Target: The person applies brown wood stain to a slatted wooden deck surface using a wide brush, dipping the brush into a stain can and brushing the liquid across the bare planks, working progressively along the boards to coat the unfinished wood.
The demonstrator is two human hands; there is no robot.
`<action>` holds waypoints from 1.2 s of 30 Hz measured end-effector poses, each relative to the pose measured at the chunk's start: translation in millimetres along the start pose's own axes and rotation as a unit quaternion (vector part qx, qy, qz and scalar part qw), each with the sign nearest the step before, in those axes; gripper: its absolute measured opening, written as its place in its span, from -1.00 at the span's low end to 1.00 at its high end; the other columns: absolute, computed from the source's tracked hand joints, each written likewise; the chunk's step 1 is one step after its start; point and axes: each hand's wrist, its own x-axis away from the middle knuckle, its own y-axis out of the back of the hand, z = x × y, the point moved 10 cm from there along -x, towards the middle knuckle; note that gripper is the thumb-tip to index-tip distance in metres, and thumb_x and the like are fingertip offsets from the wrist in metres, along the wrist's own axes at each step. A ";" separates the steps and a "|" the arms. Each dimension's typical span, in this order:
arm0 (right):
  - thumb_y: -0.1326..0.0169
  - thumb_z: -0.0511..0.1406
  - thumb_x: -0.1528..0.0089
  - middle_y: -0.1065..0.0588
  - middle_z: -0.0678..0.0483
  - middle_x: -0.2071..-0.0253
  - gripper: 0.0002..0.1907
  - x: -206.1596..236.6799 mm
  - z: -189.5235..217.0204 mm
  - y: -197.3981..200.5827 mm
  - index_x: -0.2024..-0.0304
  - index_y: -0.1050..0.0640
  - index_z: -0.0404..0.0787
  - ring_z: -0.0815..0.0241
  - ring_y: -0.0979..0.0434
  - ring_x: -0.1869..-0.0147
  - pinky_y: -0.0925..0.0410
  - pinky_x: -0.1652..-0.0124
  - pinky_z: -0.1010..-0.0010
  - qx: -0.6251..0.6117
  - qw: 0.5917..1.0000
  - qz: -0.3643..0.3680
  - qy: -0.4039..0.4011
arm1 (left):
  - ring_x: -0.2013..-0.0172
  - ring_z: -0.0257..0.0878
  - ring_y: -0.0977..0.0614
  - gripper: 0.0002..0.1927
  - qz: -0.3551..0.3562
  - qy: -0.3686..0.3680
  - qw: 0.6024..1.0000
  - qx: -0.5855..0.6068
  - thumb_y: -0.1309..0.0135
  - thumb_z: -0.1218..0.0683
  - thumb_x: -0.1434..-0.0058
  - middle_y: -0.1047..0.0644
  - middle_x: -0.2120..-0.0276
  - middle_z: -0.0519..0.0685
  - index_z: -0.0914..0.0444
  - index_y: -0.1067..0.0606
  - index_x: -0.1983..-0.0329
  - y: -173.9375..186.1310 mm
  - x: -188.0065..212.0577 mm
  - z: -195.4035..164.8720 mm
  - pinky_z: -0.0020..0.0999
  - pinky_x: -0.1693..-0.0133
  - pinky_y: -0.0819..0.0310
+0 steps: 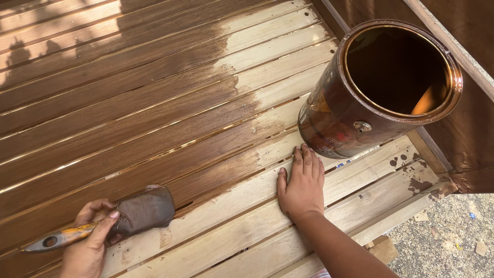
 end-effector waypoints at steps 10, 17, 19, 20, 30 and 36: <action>0.15 -0.09 -0.29 -0.08 -0.18 -0.47 -0.28 0.8 3.4 4.3 -0.40 -0.15 -0.37 -0.10 0.08 -0.57 0.23 -0.45 0.07 -0.004 1.000 -0.015 0.005 | 0.34 -0.16 -0.63 -0.86 0.134 0.023 0.989 -0.057 -0.09 0.10 -0.29 -0.63 0.27 -0.08 0.13 -0.62 0.14 -237.8 3.1 -2.8 -0.16 0.34 -0.60; 0.12 -0.10 -0.30 -0.13 -0.18 -0.46 -0.29 5.6 6.1 8.0 -0.39 -0.18 -0.37 -0.11 0.03 -0.57 0.19 -0.46 0.07 -0.015 0.999 -0.041 0.024 | 0.26 -0.34 -0.62 -0.86 0.157 -0.145 0.967 -0.142 -0.14 0.09 -0.30 -0.66 0.28 -0.12 0.17 -0.63 0.12 -282.9 0.1 -15.7 -0.40 0.22 -0.54; 0.12 -0.11 -0.30 -0.13 -0.19 -0.46 -0.29 4.8 4.4 8.6 -0.40 -0.18 -0.37 -0.12 0.03 -0.56 0.19 -0.46 0.07 -0.015 0.999 -0.044 0.024 | 0.31 -0.34 -0.60 -0.82 0.120 -0.087 0.975 -0.167 -0.16 0.09 -0.27 -0.67 0.30 -0.12 0.16 -0.66 0.09 -200.4 -4.1 -7.1 -0.42 0.28 -0.52; 0.12 -0.10 -0.30 -0.13 -0.19 -0.46 -0.29 4.5 3.9 7.5 -0.40 -0.18 -0.37 -0.12 0.03 -0.56 0.19 -0.46 0.07 -0.014 0.999 -0.040 0.023 | 0.25 -0.36 -0.62 -0.80 0.098 -0.101 0.984 -0.111 -0.15 0.10 -0.27 -0.66 0.26 -0.13 0.20 -0.63 0.07 -156.9 -1.1 -11.8 -0.43 0.22 -0.54; 0.16 -0.09 -0.29 -0.08 -0.19 -0.47 -0.26 0.8 1.6 0.7 -0.41 -0.14 -0.37 -0.11 0.07 -0.57 0.23 -0.45 0.06 0.000 1.000 -0.018 0.007 | 0.08 -0.25 -0.63 -0.82 0.057 -0.149 0.981 -0.113 -0.12 0.11 -0.33 -0.66 0.15 -0.04 0.25 -0.63 0.09 -105.2 1.0 -10.9 -0.38 0.03 -0.51; 0.13 -0.09 -0.29 -0.11 -0.20 -0.46 -0.28 1.6 4.1 5.1 -0.40 -0.16 -0.39 -0.12 0.05 -0.56 0.20 -0.44 0.06 0.000 0.999 -0.032 0.012 | 0.39 -0.36 -0.54 -0.90 0.144 -0.148 0.977 -0.051 -0.10 0.10 -0.38 -0.60 0.32 -0.11 0.15 -0.59 0.11 -333.5 -12.9 -19.4 -0.44 0.39 -0.44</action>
